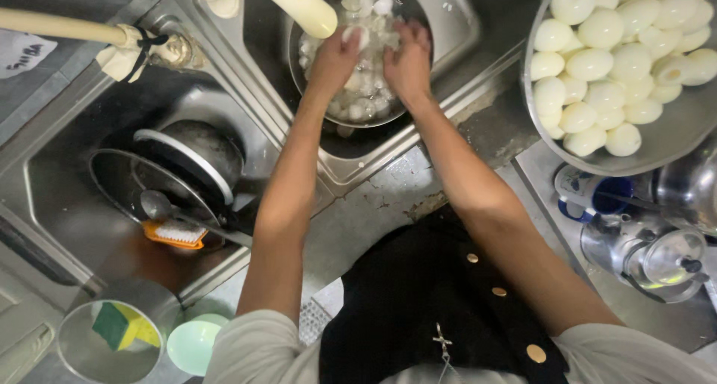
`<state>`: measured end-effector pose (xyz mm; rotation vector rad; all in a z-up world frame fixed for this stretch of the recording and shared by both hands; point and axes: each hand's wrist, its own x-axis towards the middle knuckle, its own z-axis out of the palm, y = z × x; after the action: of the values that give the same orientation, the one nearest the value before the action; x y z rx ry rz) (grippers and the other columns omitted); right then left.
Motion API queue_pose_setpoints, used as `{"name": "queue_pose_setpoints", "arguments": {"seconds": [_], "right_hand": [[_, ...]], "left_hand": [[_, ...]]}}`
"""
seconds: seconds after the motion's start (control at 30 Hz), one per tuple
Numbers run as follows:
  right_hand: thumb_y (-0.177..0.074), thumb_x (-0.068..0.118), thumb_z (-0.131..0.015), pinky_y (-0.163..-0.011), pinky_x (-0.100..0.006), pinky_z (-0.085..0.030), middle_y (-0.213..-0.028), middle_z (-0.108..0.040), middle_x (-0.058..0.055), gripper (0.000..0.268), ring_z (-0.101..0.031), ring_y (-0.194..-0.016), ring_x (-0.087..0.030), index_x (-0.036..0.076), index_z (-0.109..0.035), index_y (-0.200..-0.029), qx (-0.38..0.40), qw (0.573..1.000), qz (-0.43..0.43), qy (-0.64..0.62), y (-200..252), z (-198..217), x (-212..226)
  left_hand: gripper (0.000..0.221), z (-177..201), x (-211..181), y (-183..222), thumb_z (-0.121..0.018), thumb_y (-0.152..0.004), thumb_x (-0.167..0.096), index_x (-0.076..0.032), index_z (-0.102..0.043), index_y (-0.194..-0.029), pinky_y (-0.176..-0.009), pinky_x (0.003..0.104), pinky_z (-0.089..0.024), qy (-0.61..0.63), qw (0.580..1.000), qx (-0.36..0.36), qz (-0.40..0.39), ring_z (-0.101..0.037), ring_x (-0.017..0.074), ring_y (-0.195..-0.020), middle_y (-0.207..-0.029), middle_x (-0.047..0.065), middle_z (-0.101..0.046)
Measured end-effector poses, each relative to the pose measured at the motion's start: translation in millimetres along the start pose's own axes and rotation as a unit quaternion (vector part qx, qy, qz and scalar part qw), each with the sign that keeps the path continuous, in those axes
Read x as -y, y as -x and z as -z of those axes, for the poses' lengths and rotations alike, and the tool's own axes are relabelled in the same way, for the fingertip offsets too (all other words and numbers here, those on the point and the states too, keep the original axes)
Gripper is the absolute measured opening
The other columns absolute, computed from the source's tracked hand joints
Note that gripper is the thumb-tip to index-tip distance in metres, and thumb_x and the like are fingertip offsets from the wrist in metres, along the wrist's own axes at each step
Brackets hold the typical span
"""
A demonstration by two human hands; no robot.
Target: The person peels hard-boiled eggs by hand over a pot of water in a sink, placing the peeled eggs into a large metal bowl.
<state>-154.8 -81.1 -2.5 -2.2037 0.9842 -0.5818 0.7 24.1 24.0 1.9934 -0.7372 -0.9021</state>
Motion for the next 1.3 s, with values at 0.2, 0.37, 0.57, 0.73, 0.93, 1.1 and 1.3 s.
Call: {"name": "queue_pose_setpoints", "arguments": {"seconds": [0.2,0.37,0.57,0.73,0.93,1.1,1.3], "right_hand": [[-0.092,0.006,-0.08,-0.082,-0.035,-0.061,-0.142,-0.061,-0.014,0.05,-0.067,-0.116,-0.026,0.006,-0.061,-0.139,0.139,0.97,0.071,-0.184,12.2,58.1,85.8],[-0.097,0.003,-0.081,-0.086,-0.03,-0.063,-0.126,-0.071,-0.009,0.039,-0.072,-0.111,-0.023,0.006,-0.066,-0.133,0.103,0.968,0.034,-0.224,17.1,51.2,70.5],[-0.084,-0.01,-0.068,-0.086,-0.035,-0.058,-0.127,-0.069,-0.016,0.05,-0.068,-0.104,-0.025,0.004,-0.067,-0.132,0.303,0.946,0.116,0.021,47.6,73.0,72.3],[-0.097,0.01,-0.071,-0.085,-0.038,-0.061,-0.119,-0.072,-0.012,0.037,-0.072,-0.098,-0.024,0.005,-0.064,-0.133,0.32,0.928,-0.066,-0.178,37.0,87.7,85.0],[-0.091,0.012,-0.074,-0.085,-0.037,-0.061,-0.114,-0.075,-0.013,0.037,-0.073,-0.099,-0.026,0.006,-0.067,-0.127,0.26,0.953,0.099,-0.123,61.0,74.4,88.2],[-0.097,0.01,-0.071,-0.074,-0.031,-0.06,-0.108,-0.076,-0.017,0.032,-0.075,-0.086,-0.02,0.003,-0.064,-0.128,0.269,0.941,-0.037,-0.2,66.2,80.5,92.2],[-0.101,0.017,-0.068,-0.073,-0.03,-0.066,-0.104,-0.074,-0.014,0.036,-0.076,-0.086,-0.016,-0.001,-0.06,-0.131,0.251,0.873,-0.149,-0.39,62.5,92.9,115.7]], "left_hand": [[0.055,20.3,6.8,36.6,-0.042,-0.109,-0.048,-0.001,-0.068,-0.12,-0.057,0.023,-0.052,0.238,0.954,0.181,0.027,-0.062,0.0089,-0.065,-0.08,0.002,-0.07],[0.039,25.6,24.9,43.9,-0.059,-0.105,-0.03,0.004,-0.073,-0.118,-0.061,0.029,-0.048,0.239,0.969,0.061,-0.01,-0.061,0.0152,-0.072,-0.086,0.011,-0.07],[0.051,41.1,27.9,47.0,-0.066,-0.11,-0.025,0.004,-0.05,-0.148,-0.118,0.044,-0.033,-0.002,0.988,-0.091,-0.121,-0.038,0.0397,-0.145,-0.152,0.032,-0.044],[0.059,41.6,-31.4,105.0,-0.058,-0.107,-0.013,-0.004,-0.036,-0.161,-0.13,0.042,-0.029,0.045,0.995,0.004,-0.088,-0.036,0.0343,-0.157,-0.167,0.019,-0.037],[0.074,27.1,-67.8,161.6,-0.056,-0.095,0.0,-0.006,-0.024,-0.161,-0.121,0.041,-0.042,0.105,0.992,0.002,-0.07,-0.034,0.0335,-0.154,-0.167,0.021,-0.03],[0.077,38.5,-60.7,172.4,-0.048,-0.088,0.004,-0.009,-0.027,-0.162,-0.089,0.042,-0.057,0.106,0.994,-0.024,-0.01,-0.065,0.0313,-0.13,-0.168,0.018,-0.035],[0.069,12.8,-61.2,173.3,-0.072,-0.094,0.0,-0.009,-0.043,-0.156,-0.097,0.038,-0.061,0.047,0.985,-0.079,-0.145,-0.058,0.0384,-0.137,-0.152,0.023,-0.053]]}}
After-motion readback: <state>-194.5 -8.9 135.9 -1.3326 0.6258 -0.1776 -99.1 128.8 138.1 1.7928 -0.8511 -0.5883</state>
